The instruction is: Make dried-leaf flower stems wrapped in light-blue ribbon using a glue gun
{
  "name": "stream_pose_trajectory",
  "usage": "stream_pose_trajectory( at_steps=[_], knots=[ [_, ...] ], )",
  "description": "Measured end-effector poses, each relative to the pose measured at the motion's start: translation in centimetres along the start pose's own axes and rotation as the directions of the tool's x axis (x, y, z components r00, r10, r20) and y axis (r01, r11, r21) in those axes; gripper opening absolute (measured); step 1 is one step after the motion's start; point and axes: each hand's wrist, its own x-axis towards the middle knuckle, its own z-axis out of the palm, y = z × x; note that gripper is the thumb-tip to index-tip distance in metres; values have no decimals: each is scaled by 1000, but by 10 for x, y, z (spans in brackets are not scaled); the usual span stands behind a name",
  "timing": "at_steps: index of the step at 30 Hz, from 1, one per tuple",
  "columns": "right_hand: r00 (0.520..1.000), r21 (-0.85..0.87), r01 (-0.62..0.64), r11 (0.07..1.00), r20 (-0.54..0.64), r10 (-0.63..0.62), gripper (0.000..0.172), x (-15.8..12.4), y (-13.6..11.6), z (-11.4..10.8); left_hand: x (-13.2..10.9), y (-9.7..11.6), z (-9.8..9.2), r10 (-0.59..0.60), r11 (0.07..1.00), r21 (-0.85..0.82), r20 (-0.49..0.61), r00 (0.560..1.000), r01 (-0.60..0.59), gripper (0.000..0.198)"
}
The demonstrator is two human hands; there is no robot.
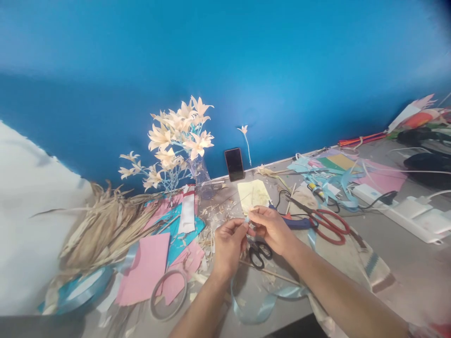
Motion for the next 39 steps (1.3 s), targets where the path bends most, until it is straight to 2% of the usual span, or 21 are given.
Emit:
stream_pose_trajectory(
  at_steps=[3, 5, 6, 8, 9, 10, 12, 15, 17, 21, 24, 27, 29, 32, 35, 37, 39],
  knots=[
    [999, -76, -24, 997, 26, 26, 35, -2, -5, -2, 4, -3, -5, -7, 999, -43, 14, 1000, 7, 16],
    [1000, -298, 3, 955, 20, 3, 32, -4, -16, -12, 7, -4, -8, -19, 999, -43, 20, 1000, 20, 16],
    [999, -456, 39, 889, 2, -43, 30, -6, -25, -21, 8, -4, -10, -28, 999, -36, 17, 999, 29, 17],
    [978, -762, 126, 635, -11, -208, 20, -9, -44, -41, 10, -3, -11, -48, 999, -23, 10, 999, 48, 18],
    [954, -867, 118, 484, -36, -298, 17, -10, -53, -52, 11, -2, -12, -54, 998, -22, 3, 999, 54, 19],
    [934, -926, 73, 371, -67, -352, 17, -12, -60, -61, 11, -1, -12, -59, 998, -24, -5, 998, 59, 20],
    [925, -972, 11, 233, -79, -371, 19, -15, -70, -72, 13, -1, -13, -60, 998, -34, -20, 998, 60, 21],
    [972, -993, 35, 117, 6, -234, 20, -20, -71, -70, 15, 1, -15, -42, 998, -39, -36, 998, 40, 23],
    [986, -999, 40, 26, 35, -163, 19, -21, -71, -64, 17, 2, -18, -19, 999, -44, -47, 999, 17, 24],
    [981, -989, -32, -147, -4, -192, 15, -24, -79, -71, 20, 3, -22, 6, 999, -49, -46, 999, -8, 24],
    [989, -949, 72, -308, 107, -99, 8, -28, -79, -86, 20, 0, -21, 6, 1000, -31, -3, 1000, -6, 24],
    [986, -873, 121, -473, 160, -43, 16, -32, -68, -92, 19, -3, -19, -7, 1000, -28, 41, 999, 8, 23],
    [985, -851, 116, -512, 163, -48, 20, -32, -60, -92, 19, -5, -18, -35, 998, -50, 54, 998, 37, 22],
    [978, -868, 130, -480, 192, -82, 20, -30, -52, -97, 21, -6, -20, -92, 988, -117, 44, 995, 97, 22],
    [943, -910, 177, -376, 266, -200, 31, -30, -48, -111, 23, -6, -22, -119, 982, -142, 27, 993, 121, 25],
    [905, -935, 222, -275, 302, -298, 42, -32, -46, -118, 23, -6, -22, -128, 982, -141, 20, 992, 130, 25],
    [887, -944, 287, -160, 325, -328, 47, -36, -45, -120, 22, -6, -20, -130, 984, -124, 5, 992, 129, 24]
  ],
)
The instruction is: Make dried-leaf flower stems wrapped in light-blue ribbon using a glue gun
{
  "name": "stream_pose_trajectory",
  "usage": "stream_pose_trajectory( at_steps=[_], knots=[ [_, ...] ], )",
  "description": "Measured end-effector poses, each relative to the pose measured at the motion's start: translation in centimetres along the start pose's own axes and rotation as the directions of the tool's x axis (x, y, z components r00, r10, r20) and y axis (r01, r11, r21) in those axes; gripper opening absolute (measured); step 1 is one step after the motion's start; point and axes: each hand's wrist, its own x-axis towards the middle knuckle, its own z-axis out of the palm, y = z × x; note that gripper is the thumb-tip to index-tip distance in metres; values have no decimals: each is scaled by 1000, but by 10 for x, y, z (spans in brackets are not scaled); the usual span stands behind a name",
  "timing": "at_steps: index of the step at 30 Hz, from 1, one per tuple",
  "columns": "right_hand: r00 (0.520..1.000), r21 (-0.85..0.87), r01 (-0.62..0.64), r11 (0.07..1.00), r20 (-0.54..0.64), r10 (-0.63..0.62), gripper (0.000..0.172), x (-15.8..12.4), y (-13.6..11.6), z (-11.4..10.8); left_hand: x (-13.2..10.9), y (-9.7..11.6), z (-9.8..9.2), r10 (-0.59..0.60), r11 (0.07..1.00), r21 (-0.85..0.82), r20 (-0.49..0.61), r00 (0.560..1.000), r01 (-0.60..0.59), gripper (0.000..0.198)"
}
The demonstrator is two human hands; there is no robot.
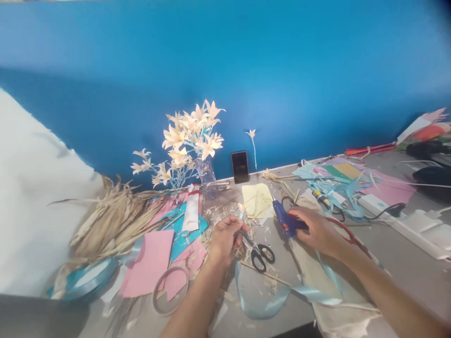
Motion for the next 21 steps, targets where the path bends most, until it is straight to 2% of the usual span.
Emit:
stream_pose_trajectory(
  at_steps=[3, 10, 15, 21],
  knots=[
    [994, 161, 83, 983, 53, -92, 44, -3, -11, 0, -3, 0, 4, 44, 996, 83, -39, 998, -41, 19],
    [959, 300, 245, 922, 61, -275, 27, 0, -43, -1, -7, -1, 7, 133, 972, 204, -62, 989, -118, 9],
    [954, 295, 250, 922, 86, -286, 27, 3, -50, -2, -7, -4, 7, 159, 961, 236, -39, 987, -146, 10],
    [949, 267, 250, 931, 124, -290, 27, 5, -50, 0, -8, -4, 10, 138, 966, 230, -58, 989, -122, 9]
  ],
)
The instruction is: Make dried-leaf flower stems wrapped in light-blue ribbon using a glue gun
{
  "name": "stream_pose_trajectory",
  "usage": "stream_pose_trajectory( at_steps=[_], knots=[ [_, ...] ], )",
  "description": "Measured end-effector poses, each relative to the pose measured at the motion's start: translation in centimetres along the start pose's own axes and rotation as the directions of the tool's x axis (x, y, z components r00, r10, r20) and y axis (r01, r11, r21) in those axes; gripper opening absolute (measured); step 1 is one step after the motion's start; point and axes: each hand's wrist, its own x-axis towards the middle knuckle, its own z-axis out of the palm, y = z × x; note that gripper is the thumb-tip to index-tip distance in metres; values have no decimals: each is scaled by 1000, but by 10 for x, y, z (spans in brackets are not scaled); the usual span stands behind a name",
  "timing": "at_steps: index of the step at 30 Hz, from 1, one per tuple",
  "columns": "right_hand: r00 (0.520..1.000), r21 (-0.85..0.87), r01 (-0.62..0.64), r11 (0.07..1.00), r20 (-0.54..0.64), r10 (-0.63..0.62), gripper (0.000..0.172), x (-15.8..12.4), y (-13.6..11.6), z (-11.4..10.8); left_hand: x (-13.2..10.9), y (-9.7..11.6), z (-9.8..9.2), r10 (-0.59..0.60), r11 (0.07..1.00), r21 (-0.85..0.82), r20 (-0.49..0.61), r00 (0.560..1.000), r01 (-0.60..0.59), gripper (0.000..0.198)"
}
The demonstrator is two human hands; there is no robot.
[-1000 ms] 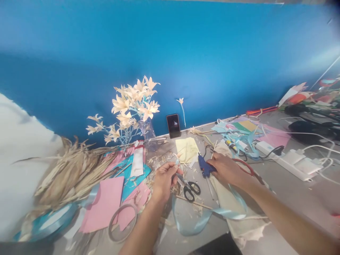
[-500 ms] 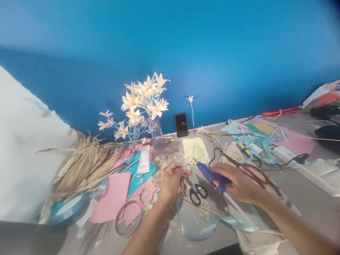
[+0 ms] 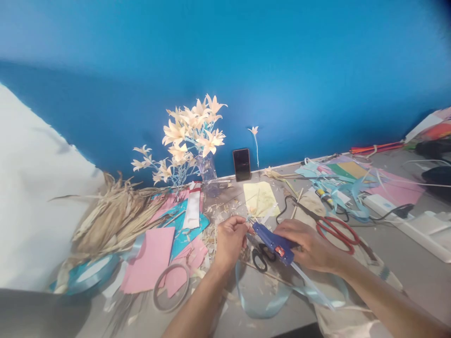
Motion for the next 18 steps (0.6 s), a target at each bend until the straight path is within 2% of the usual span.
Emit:
stream_pose_trajectory(
  at_steps=[8, 12, 18],
  knots=[
    [1000, -12, -4, 1000, 2, 4, 27, 1, 3, 2, 0, -1, 0, -6, 1000, 0, -6, 1000, 6, 9],
    [999, -84, 0, 996, -46, -4, 34, -1, 11, 4, 1, -1, -1, -35, 999, -13, 12, 999, 35, 10],
    [999, -221, 18, 975, -41, -28, 42, -12, 18, -1, 0, 2, -2, -49, 998, -37, 4, 999, 49, 10]
  ],
)
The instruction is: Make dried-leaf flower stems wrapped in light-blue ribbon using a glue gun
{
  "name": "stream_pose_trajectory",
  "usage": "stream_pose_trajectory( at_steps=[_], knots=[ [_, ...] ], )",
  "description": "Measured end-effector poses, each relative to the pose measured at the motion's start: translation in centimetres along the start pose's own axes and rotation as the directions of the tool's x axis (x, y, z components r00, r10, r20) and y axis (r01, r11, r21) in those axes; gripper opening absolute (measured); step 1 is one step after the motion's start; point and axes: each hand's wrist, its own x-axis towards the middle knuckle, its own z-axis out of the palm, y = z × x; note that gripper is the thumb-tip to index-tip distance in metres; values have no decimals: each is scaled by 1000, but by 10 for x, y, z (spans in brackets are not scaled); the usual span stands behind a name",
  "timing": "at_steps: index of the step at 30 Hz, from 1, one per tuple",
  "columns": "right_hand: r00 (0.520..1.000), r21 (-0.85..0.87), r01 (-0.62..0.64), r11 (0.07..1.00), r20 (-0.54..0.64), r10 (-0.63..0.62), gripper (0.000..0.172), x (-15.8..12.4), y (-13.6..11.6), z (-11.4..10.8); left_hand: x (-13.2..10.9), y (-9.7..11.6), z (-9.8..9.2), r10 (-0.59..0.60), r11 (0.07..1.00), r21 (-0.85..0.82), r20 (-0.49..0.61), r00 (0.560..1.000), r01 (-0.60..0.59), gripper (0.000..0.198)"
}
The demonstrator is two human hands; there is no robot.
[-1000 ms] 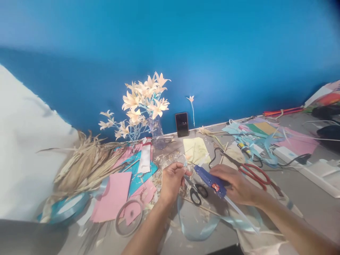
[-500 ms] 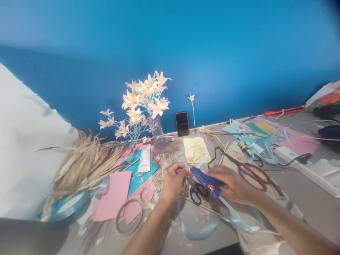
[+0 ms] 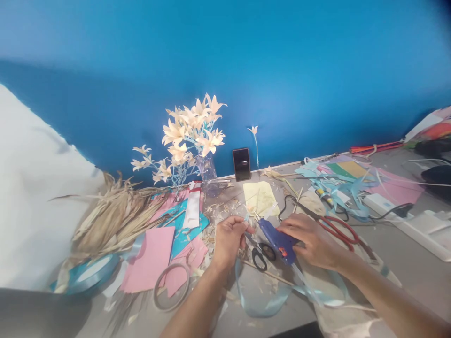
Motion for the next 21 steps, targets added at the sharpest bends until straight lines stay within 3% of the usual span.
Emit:
stream_pose_trajectory(
  at_steps=[4, 8, 13, 17, 21],
  knots=[
    [992, -129, -123, 984, 9, 125, 41, -3, 7, -4, -1, 2, 0, 10, 999, -34, 20, 1000, -9, 12],
    [933, -245, -307, 920, 113, 341, 32, 10, 11, -6, -4, 6, 3, 10, 997, -72, 77, 997, -5, 15],
    [904, -264, -327, 907, 192, 382, 25, 22, 14, -6, -8, 8, 4, -34, 990, -129, 175, 984, 57, 20],
    [937, -31, -329, 944, 113, 330, 32, 13, 6, -14, -5, 5, 3, -62, 979, -178, 197, 979, 98, 22],
    [972, 311, -227, 923, 132, 195, 21, 6, -13, -26, -2, 2, 2, -72, 976, -190, 167, 983, 104, 23]
  ],
)
